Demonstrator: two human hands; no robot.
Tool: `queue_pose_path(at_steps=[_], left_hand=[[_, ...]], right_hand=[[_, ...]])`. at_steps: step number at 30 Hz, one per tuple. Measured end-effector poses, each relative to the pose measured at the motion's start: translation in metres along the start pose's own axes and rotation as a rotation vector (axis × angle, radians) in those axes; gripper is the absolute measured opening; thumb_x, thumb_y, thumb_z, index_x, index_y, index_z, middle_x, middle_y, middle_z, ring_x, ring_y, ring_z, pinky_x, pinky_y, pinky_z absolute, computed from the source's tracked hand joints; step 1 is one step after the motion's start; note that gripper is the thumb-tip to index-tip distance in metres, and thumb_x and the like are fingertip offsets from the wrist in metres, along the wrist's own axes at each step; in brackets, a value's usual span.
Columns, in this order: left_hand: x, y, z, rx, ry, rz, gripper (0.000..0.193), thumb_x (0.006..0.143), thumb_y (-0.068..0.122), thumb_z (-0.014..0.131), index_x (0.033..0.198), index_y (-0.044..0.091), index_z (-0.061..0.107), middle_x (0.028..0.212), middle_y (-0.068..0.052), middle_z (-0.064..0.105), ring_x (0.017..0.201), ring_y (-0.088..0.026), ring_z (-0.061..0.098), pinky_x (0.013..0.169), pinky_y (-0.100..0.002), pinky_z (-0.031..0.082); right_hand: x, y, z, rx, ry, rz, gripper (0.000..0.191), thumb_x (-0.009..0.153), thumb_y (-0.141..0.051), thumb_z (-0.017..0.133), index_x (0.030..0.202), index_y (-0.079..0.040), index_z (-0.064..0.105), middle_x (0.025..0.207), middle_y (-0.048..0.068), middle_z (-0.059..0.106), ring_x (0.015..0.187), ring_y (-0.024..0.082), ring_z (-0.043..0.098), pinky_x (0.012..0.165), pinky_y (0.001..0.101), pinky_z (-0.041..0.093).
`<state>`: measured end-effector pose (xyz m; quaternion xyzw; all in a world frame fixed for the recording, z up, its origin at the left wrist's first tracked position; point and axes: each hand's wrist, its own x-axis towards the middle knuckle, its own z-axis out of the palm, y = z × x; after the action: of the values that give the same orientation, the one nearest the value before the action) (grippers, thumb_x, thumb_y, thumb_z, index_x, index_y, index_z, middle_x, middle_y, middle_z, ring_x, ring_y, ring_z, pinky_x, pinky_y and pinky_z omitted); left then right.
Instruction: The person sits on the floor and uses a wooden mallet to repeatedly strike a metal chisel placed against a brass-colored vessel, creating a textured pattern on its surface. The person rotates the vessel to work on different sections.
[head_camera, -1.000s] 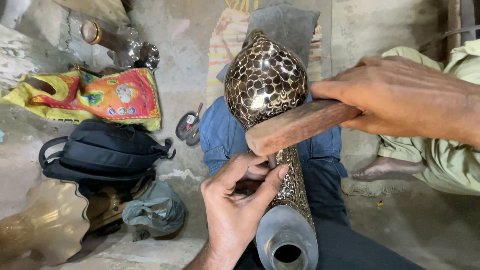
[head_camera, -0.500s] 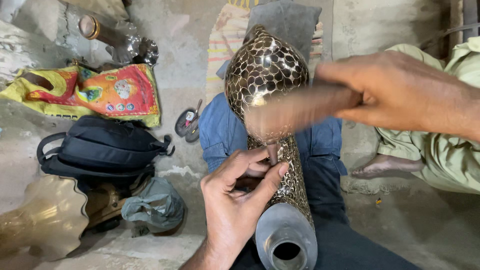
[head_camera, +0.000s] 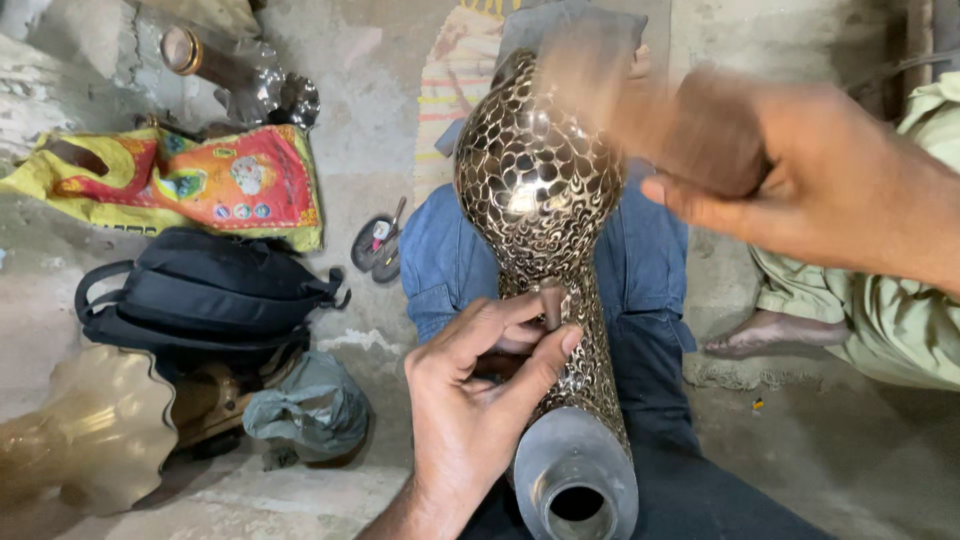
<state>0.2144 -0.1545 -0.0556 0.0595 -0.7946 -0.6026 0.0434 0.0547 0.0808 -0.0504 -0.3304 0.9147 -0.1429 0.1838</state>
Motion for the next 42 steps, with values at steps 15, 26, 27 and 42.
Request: queue_pose_path(at_steps=[15,26,27,42], left_hand=[[0.001,-0.003,0.0,-0.014,-0.042,-0.034,0.027,0.085,0.004,0.083,0.111,0.001,0.077,0.088,-0.003,0.076,0.077,-0.005,0.073,0.065,-0.02,0.058],[0.0,-0.009,-0.002,0.024,-0.047,0.015,0.015,0.086,0.003,0.085,0.098,-0.001,0.077,0.084,-0.004,0.074,0.075,-0.006,0.071,0.066,-0.021,0.056],[-0.001,-0.01,-0.001,0.003,-0.036,0.01,0.018,0.085,0.003,0.084,0.102,-0.001,0.077,0.086,-0.004,0.075,0.076,-0.006,0.071,0.067,-0.021,0.056],[0.036,0.008,-0.017,0.085,-0.413,0.0,0.029,0.087,0.009,0.082,0.115,0.004,0.076,0.091,-0.007,0.078,0.078,-0.005,0.07,0.067,-0.022,0.059]], right_hand=[[-0.001,-0.01,-0.004,0.018,-0.17,0.249,0.065,0.084,-0.027,0.079,0.144,-0.018,0.056,0.099,0.008,0.073,0.082,0.022,0.076,0.076,0.0371,0.063],[-0.003,0.01,-0.005,-0.17,-0.222,0.0,0.051,0.079,-0.034,0.082,0.124,-0.025,0.061,0.085,-0.002,0.077,0.074,0.013,0.079,0.069,0.0333,0.063],[-0.004,0.005,-0.005,-0.12,-0.203,-0.005,0.051,0.079,-0.034,0.083,0.124,-0.025,0.061,0.084,-0.002,0.077,0.072,0.014,0.078,0.067,0.0338,0.062],[-0.046,0.008,0.078,0.456,0.277,0.2,0.053,0.078,-0.02,0.081,0.125,-0.009,0.059,0.098,0.009,0.074,0.082,0.021,0.075,0.069,0.0378,0.061]])
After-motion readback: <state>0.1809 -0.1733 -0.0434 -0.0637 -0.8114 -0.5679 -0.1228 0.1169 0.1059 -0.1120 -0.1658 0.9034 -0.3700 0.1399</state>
